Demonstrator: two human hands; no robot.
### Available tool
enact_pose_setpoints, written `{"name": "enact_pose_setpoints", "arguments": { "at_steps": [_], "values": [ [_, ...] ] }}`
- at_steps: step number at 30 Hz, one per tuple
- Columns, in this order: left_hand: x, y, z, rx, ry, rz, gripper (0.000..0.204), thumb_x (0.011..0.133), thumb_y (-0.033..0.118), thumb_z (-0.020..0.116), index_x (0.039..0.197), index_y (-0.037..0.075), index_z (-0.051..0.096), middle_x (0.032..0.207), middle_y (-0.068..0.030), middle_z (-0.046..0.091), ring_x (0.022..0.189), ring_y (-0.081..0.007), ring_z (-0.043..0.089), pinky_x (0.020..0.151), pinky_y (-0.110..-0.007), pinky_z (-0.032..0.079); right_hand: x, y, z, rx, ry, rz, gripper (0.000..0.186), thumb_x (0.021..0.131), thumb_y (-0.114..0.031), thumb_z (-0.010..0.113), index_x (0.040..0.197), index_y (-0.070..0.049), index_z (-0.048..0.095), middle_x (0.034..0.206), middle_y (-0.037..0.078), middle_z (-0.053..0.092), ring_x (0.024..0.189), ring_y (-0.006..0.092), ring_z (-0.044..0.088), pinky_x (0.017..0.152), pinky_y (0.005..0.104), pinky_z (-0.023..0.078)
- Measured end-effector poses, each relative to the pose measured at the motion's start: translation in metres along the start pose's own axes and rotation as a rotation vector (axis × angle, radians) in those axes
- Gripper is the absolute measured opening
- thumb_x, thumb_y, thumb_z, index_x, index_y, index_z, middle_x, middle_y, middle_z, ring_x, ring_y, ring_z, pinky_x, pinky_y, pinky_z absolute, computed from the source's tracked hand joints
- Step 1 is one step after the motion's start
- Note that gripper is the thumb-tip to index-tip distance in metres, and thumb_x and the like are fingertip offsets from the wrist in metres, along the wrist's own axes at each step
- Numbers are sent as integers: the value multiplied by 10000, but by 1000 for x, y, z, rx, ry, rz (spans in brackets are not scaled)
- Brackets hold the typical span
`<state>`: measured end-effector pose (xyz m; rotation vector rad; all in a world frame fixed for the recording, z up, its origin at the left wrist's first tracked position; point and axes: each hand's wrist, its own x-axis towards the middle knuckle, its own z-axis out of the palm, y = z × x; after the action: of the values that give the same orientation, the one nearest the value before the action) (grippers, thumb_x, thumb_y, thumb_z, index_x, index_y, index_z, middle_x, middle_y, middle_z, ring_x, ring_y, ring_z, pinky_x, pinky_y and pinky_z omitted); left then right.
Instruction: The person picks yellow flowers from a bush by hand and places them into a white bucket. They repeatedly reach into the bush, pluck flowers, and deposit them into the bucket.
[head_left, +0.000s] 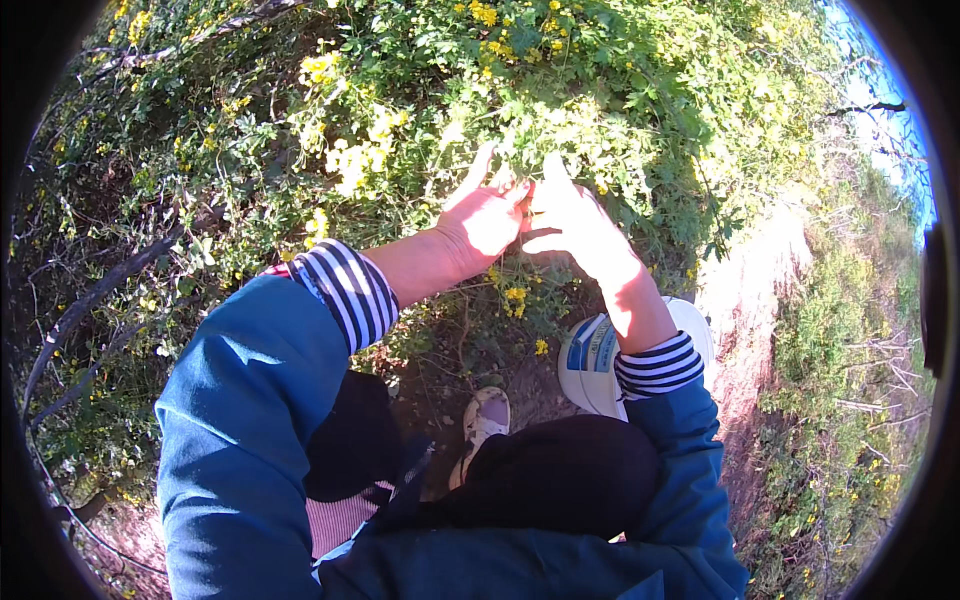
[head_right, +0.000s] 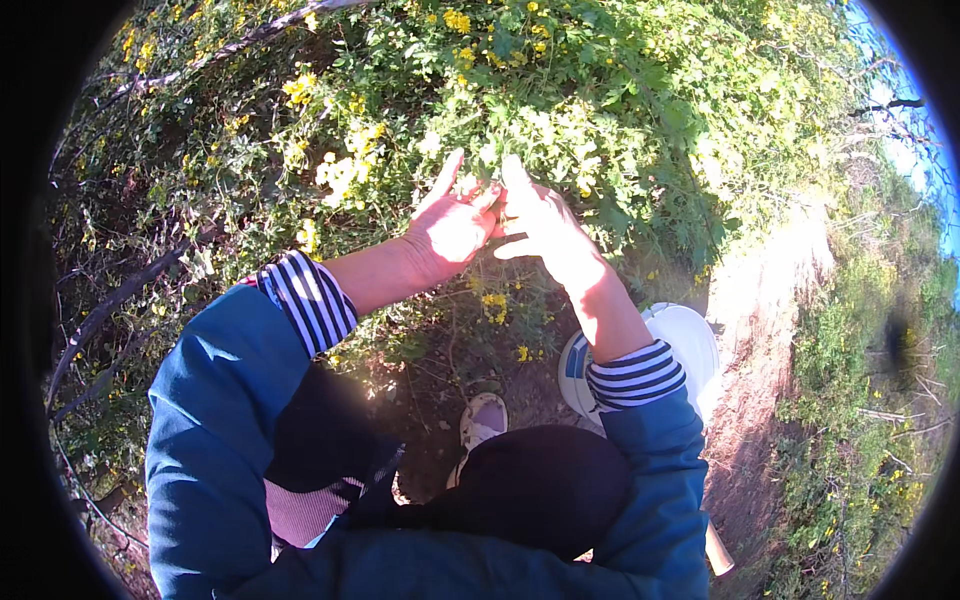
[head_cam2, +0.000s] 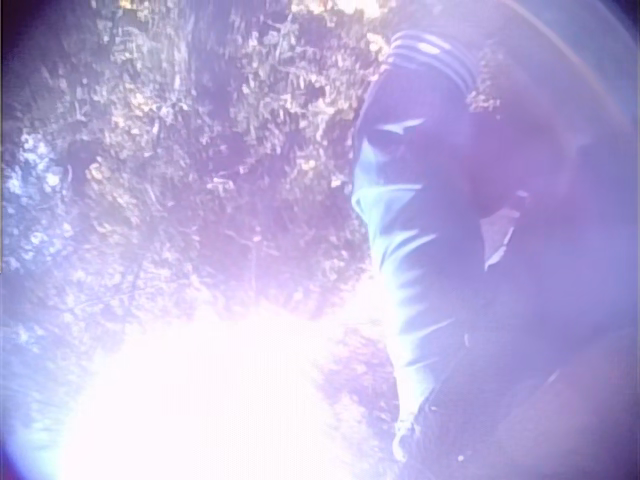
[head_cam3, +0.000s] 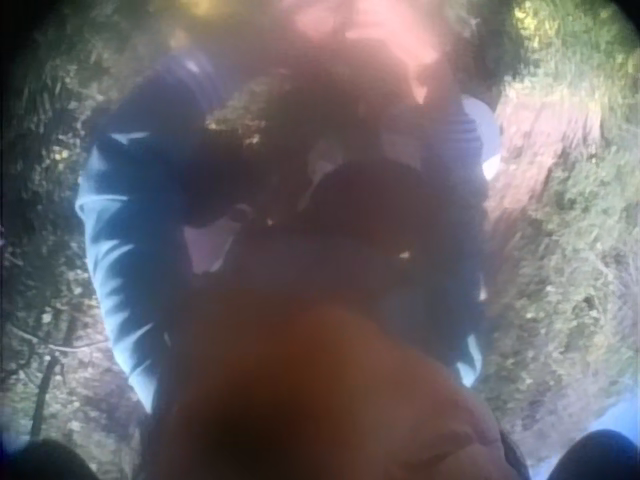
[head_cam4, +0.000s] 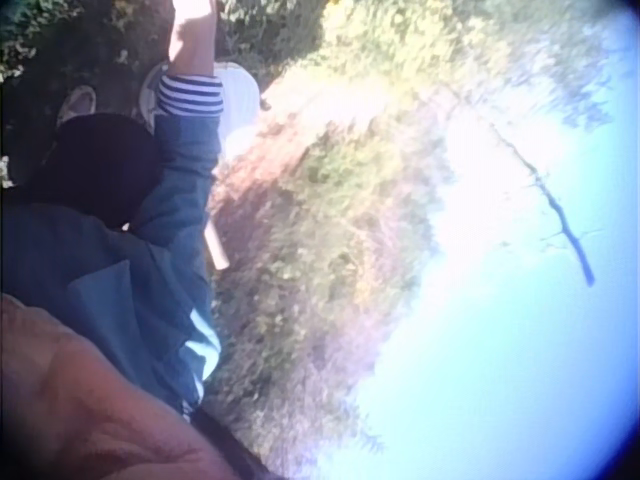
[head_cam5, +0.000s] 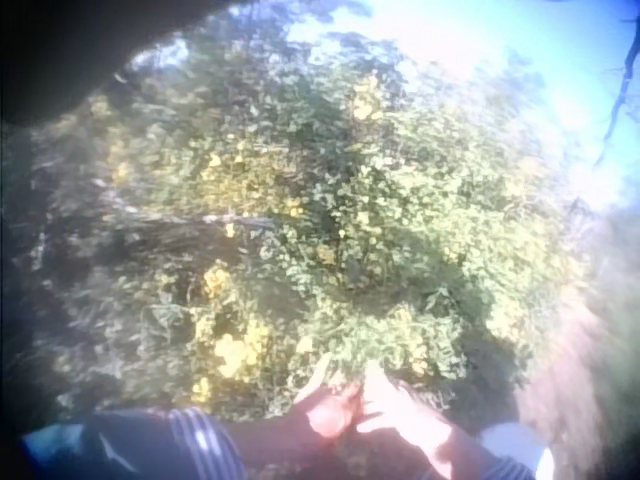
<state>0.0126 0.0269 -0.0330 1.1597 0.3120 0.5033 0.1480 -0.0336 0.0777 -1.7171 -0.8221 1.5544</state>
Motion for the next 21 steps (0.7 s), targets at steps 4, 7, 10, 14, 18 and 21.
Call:
{"name": "enact_pose_setpoints", "arguments": {
  "at_steps": [4,7,10,14,18,21],
  "values": [
    [6,4,1,-1363,-105,-212,296,962,277,412,1175,105,525,1194,-62,553,1183,-219,452,1124,-521,226,9,-1,5,44,-69,84,534,943,-413,504,1354,-86,413,1089,140,559,934,262,610,782,399,552],
    [9,3,6,-1386,85,-305,338,975,326,416,1206,93,495,1177,-85,553,1113,-238,487,1058,-473,305,15,5,1,-218,-201,-39,601,870,-135,621,1412,-137,361,1036,142,545,906,259,621,806,376,547],
    [8,-1,6,-1434,232,-389,389,987,375,421,1238,81,466,1160,-107,554,1043,-258,523,992,-424,383,17,11,-5,-260,-149,32,591,831,-90,655,1371,-124,417,976,123,533,871,213,616,792,326,539],
    [5,-12,-2,-1376,78,-338,341,975,303,492,1237,86,510,1137,-53,562,1002,-209,526,866,-370,430,13,14,-9,-219,-214,95,410,862,-142,641,1250,-62,534,969,88,549,825,156,596,765,288,526],
    [9,-22,-6,-2462,-90,-484,331,954,212,460,1261,97,502,1242,-58,500,1120,-209,465,949,-377,374,9,15,-5,-21,-182,88,372,899,-293,614,1122,3,589,945,77,578,804,136,584,741,269,521],
    [10,-27,2,-2076,-147,-91,473,893,99,452,1364,126,422,1423,-98,378,1328,-211,323,1123,-399,246,11,21,1,-273,-109,-57,448,881,-417,619,994,15,596,803,73,587,681,123,573,645,261,502]
  ]
}}
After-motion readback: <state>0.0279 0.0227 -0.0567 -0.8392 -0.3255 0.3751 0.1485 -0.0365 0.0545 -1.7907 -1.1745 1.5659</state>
